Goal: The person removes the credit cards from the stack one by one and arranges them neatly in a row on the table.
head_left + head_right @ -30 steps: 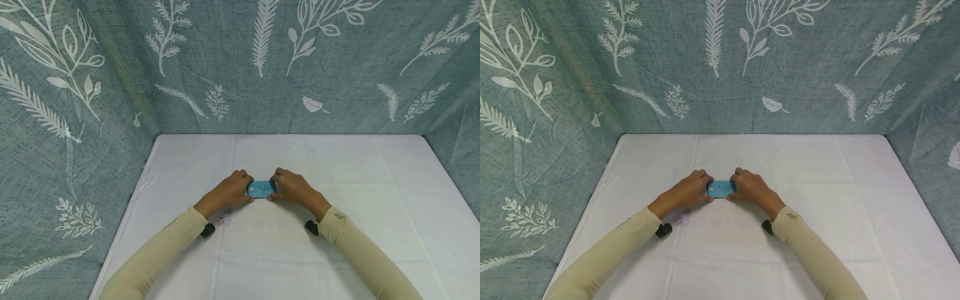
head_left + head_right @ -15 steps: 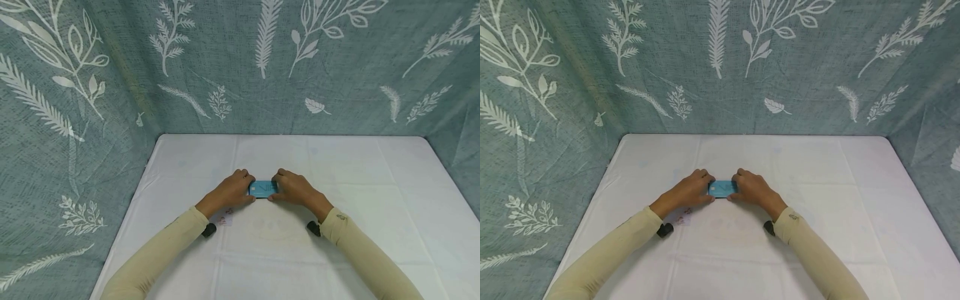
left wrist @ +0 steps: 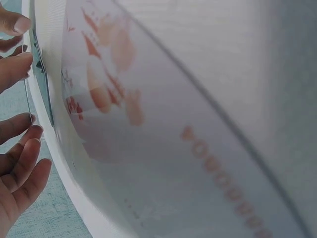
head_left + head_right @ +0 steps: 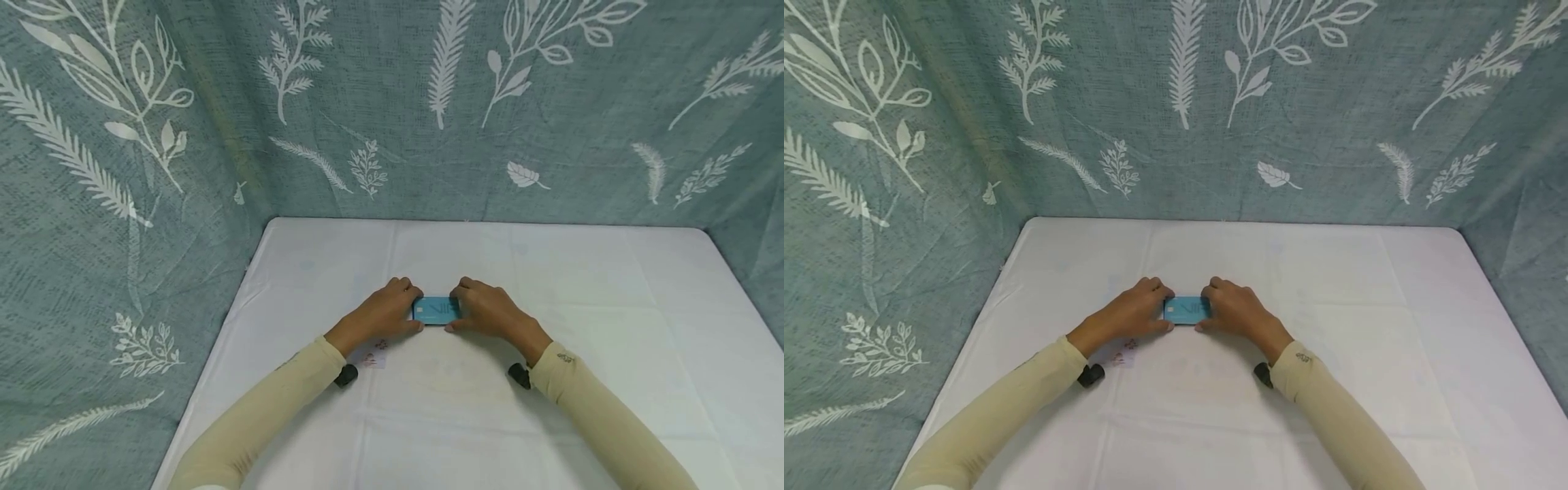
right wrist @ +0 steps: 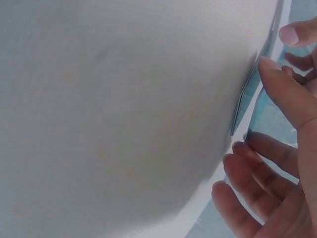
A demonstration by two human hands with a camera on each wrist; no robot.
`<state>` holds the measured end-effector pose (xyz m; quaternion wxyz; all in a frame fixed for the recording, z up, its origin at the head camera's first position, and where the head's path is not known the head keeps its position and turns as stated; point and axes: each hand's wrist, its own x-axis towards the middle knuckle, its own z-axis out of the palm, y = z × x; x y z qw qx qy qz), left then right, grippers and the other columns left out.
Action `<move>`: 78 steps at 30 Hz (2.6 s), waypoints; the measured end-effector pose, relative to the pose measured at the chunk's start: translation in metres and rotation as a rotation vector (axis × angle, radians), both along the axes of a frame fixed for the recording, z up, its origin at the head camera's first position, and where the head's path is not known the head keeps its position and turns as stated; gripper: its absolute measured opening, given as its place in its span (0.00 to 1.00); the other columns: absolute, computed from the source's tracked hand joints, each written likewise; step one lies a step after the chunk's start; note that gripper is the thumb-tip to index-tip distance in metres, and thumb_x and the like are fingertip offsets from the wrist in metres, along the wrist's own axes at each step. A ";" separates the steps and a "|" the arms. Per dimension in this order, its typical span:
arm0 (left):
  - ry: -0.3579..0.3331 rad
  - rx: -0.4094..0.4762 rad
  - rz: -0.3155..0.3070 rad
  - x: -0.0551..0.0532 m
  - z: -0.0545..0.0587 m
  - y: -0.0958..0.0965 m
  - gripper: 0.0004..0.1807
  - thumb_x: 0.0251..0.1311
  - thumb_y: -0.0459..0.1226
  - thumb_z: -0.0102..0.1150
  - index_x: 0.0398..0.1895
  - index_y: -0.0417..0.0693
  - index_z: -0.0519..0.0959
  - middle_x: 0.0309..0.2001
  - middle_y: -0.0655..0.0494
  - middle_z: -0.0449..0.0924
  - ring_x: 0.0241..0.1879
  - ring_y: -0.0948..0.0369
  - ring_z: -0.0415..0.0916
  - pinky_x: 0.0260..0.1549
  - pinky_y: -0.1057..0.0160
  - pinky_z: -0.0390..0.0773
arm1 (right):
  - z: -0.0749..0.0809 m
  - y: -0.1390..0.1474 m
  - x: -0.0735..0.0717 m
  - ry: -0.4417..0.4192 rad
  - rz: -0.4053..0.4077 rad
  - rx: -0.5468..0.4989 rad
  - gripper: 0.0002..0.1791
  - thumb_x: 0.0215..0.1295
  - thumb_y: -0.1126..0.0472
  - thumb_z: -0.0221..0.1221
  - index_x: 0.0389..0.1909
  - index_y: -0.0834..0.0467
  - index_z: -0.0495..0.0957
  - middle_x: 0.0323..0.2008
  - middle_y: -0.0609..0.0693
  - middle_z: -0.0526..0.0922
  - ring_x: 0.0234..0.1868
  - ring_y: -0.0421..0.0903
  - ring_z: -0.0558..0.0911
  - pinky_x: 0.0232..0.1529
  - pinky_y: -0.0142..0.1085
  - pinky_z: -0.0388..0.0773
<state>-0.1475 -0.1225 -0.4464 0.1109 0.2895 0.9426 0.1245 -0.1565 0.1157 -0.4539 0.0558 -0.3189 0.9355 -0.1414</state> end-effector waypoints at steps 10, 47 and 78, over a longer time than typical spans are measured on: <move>-0.006 0.011 0.001 0.001 -0.001 -0.005 0.34 0.63 0.52 0.66 0.66 0.42 0.73 0.59 0.46 0.74 0.57 0.54 0.71 0.56 0.54 0.76 | -0.001 0.000 0.003 0.042 0.011 -0.006 0.34 0.54 0.39 0.72 0.53 0.60 0.82 0.48 0.54 0.81 0.43 0.47 0.84 0.36 0.41 0.82; -0.049 0.022 -0.025 0.007 0.003 -0.012 0.34 0.63 0.51 0.66 0.66 0.41 0.73 0.61 0.44 0.73 0.58 0.52 0.71 0.57 0.52 0.75 | 0.002 -0.002 0.006 0.036 0.007 -0.004 0.35 0.51 0.37 0.73 0.53 0.58 0.83 0.47 0.52 0.82 0.42 0.45 0.84 0.35 0.40 0.82; -0.040 0.052 -0.042 0.017 0.007 -0.019 0.34 0.63 0.52 0.66 0.66 0.41 0.73 0.58 0.47 0.74 0.57 0.53 0.72 0.56 0.54 0.76 | 0.006 -0.003 0.016 0.110 0.046 -0.050 0.35 0.50 0.38 0.74 0.52 0.59 0.84 0.46 0.52 0.83 0.40 0.45 0.84 0.30 0.37 0.80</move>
